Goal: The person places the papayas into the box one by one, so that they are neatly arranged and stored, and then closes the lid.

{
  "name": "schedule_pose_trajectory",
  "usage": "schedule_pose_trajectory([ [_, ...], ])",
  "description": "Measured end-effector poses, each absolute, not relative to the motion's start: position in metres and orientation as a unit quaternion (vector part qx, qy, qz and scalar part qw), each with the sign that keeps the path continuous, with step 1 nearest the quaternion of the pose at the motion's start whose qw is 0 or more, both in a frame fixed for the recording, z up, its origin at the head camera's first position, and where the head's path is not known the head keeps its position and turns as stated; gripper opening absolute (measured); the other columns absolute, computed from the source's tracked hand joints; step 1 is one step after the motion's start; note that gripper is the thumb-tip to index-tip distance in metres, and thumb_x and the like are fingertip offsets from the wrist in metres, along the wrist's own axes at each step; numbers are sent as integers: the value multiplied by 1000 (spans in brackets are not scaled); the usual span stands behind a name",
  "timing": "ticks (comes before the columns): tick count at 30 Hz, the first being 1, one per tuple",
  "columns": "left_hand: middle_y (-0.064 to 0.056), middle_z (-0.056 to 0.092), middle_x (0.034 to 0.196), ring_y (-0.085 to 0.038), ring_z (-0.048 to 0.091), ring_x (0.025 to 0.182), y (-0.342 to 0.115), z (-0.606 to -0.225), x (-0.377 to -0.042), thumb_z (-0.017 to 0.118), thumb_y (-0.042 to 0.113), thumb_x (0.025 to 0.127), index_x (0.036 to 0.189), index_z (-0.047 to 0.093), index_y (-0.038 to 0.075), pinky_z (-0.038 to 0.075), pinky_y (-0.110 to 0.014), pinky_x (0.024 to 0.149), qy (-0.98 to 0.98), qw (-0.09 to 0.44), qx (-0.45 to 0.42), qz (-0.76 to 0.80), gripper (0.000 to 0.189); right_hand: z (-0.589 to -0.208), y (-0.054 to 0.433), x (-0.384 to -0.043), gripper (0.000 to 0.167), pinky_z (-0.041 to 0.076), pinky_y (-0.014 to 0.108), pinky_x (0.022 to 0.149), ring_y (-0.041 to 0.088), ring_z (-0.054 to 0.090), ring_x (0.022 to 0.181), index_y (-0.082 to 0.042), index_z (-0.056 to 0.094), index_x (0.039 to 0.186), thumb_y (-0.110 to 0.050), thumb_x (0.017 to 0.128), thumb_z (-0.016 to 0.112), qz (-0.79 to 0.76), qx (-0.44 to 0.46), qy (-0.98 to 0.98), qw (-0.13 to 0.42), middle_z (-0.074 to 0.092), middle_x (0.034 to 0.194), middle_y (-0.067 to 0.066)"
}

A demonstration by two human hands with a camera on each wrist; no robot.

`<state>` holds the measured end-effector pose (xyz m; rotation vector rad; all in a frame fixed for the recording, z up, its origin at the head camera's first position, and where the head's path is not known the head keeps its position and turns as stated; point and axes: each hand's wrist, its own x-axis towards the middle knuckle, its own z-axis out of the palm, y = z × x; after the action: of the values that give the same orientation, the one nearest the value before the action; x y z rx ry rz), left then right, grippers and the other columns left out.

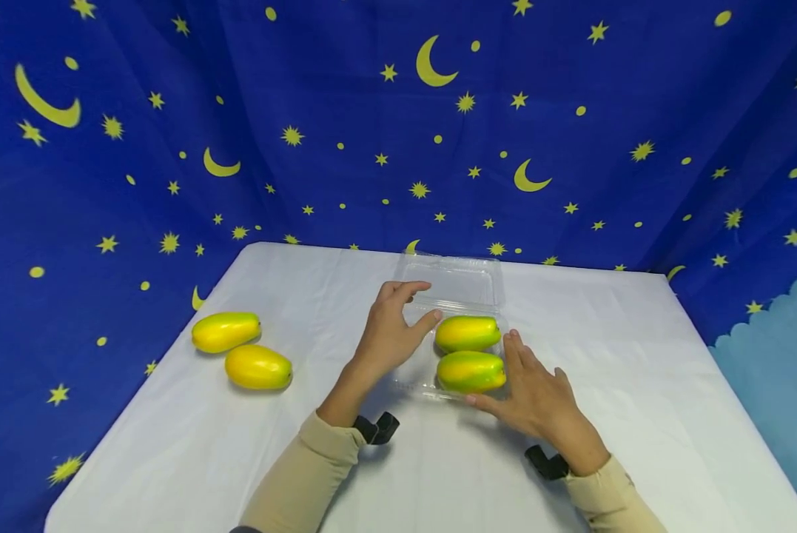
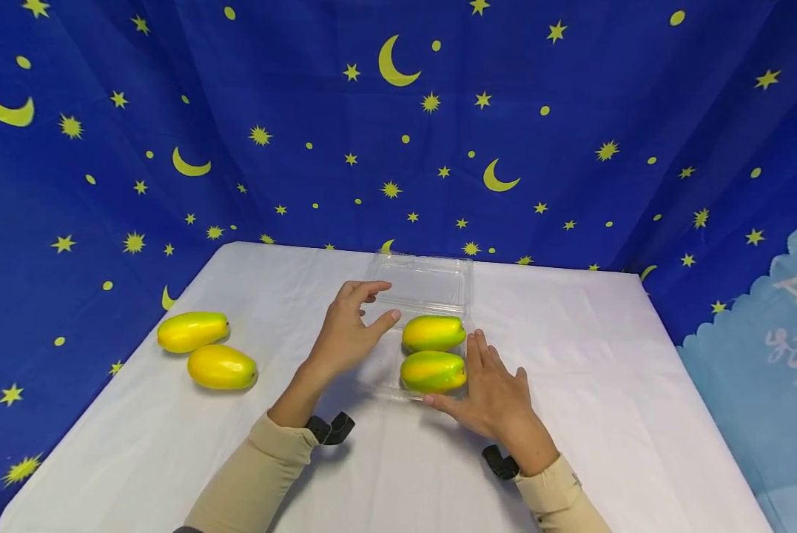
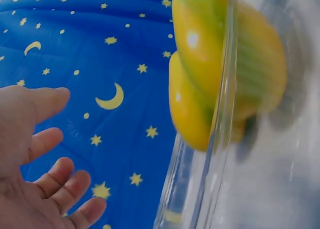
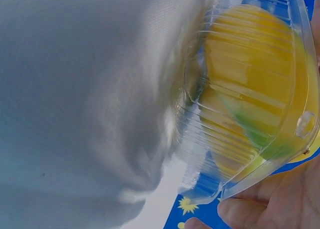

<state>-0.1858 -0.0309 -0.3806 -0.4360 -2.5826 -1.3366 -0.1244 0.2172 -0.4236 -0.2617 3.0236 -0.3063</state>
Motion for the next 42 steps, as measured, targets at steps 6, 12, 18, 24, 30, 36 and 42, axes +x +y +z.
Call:
schedule_pose_trajectory([
  [6, -5, 55, 126, -19, 54, 115, -56, -374, -180, 72, 35, 92, 130, 63, 26, 48, -43, 94, -862, 169, -128, -461, 41, -424, 218, -124, 132, 28, 81, 101, 42, 33, 147, -1, 9, 160, -96, 74, 38, -102, -86, 990, 50, 13, 167, 19],
  [12, -3, 58, 125, -21, 56, 115, -85, -377, -170, 75, 32, 90, 127, 66, 23, 49, -41, 91, -854, 213, -93, -466, 39, -424, 219, -124, 132, 27, 82, 101, 42, 32, 148, -1, 8, 160, -96, 74, 39, -103, -84, 990, 54, 13, 167, 19],
  [18, -4, 58, 127, -21, 56, 114, -114, -382, -159, 75, 30, 90, 129, 65, 20, 47, -42, 95, -857, 234, -67, -453, 41, -422, 217, -123, 132, 25, 82, 103, 41, 29, 149, -2, 7, 160, -96, 74, 39, -110, -87, 988, 59, 11, 168, 18],
  [24, -7, 58, 127, -22, 57, 115, -148, -382, -148, 78, 26, 88, 129, 65, 16, 45, -40, 95, -862, 264, -88, -423, 44, -421, 215, -124, 132, 25, 81, 103, 42, 30, 149, -1, 8, 160, -96, 74, 39, -106, -87, 989, 60, 11, 168, 18],
  [30, -11, 58, 127, -27, 55, 122, -178, -388, -148, 81, 19, 85, 127, 67, 13, 43, -47, 99, -854, 291, -90, -421, 45, -419, 215, -126, 131, 25, 81, 103, 42, 31, 149, -1, 7, 160, -94, 75, 42, -102, -87, 989, 57, 12, 168, 19],
  [36, -13, 58, 128, -30, 53, 124, -199, -398, -152, 81, 17, 84, 126, 67, 11, 43, -51, 99, -857, 299, -66, -413, 46, -419, 216, -125, 131, 25, 82, 103, 43, 32, 148, -1, 7, 160, -94, 75, 43, -106, -83, 989, 58, 13, 167, 20],
  [42, -11, 55, 131, -30, 51, 124, -216, -407, -151, 80, 21, 84, 129, 66, 18, 43, -54, 99, -879, 266, -53, -391, 47, -420, 215, -125, 132, 25, 82, 102, 43, 34, 147, -1, 8, 160, -95, 74, 42, -103, -85, 990, 54, 14, 167, 20],
])
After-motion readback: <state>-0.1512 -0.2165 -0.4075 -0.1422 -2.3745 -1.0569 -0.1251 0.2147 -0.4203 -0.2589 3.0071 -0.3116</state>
